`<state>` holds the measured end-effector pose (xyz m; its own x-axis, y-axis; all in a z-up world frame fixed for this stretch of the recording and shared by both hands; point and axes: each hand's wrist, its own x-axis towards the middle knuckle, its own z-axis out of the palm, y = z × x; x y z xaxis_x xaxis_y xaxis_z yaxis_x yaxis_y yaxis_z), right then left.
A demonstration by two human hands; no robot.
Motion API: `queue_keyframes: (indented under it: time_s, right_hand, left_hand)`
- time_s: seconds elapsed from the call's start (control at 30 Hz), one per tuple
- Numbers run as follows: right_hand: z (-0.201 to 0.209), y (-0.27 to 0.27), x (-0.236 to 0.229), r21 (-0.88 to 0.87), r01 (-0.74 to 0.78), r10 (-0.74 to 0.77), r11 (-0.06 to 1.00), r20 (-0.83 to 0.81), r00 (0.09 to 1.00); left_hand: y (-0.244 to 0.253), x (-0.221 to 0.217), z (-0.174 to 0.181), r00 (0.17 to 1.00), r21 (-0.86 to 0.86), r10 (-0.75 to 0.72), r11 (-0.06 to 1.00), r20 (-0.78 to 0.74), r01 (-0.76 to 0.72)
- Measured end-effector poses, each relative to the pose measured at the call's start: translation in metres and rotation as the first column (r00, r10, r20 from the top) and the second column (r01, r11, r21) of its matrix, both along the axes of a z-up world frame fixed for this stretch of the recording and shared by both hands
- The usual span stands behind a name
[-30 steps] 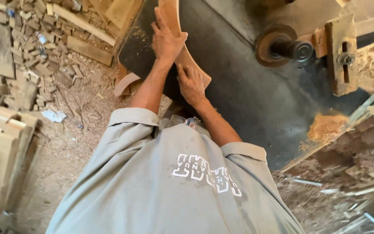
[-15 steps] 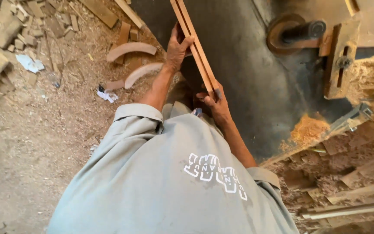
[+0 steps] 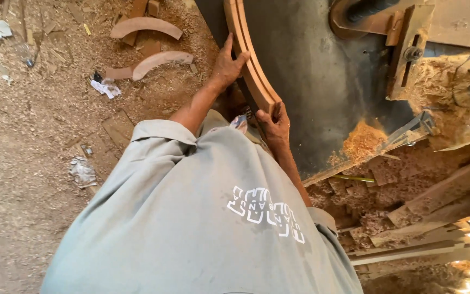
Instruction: The person uses a spindle sander to smooth and shape curved wooden pieces. They repeatedly pass the wood against the rotating spindle, flip the pieces to work different edges, and measure the finished piece with a tape measure.
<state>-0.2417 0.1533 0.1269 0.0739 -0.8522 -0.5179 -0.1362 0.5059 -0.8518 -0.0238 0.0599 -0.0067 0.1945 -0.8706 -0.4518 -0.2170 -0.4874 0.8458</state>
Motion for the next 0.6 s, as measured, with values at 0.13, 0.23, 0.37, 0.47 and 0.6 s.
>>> queue_keyframes:
  time_s: [0.13,0.23,0.37,0.47,0.6]
  right_hand:
    - [-0.06,0.024,-0.023,-0.182,-0.123,0.095,0.976,-0.159,0.983]
    - [-0.083,0.033,-0.035,-0.308,-0.125,0.061,0.943,-0.208,0.976]
    - [-0.104,0.037,-0.044,-0.174,-0.151,0.125,0.973,-0.154,0.98]
    - [-0.107,0.039,-0.043,-0.171,-0.116,0.114,0.978,-0.017,0.993]
    - [-0.107,0.042,-0.038,-0.201,-0.148,0.16,0.968,0.046,0.986]
  left_hand:
    - [0.029,-0.019,-0.013,0.995,0.13,0.008,0.991,0.097,-0.021]
    - [0.059,-0.031,-0.087,0.997,0.087,0.035,0.996,-0.061,-0.03]
    - [0.079,-0.051,-0.068,0.98,0.189,-0.108,0.972,-0.166,0.139]
    - [0.077,-0.051,0.0,0.971,0.201,-0.195,0.955,-0.136,0.22]
    - [0.077,-0.045,0.017,0.971,0.196,-0.215,0.953,-0.105,0.232]
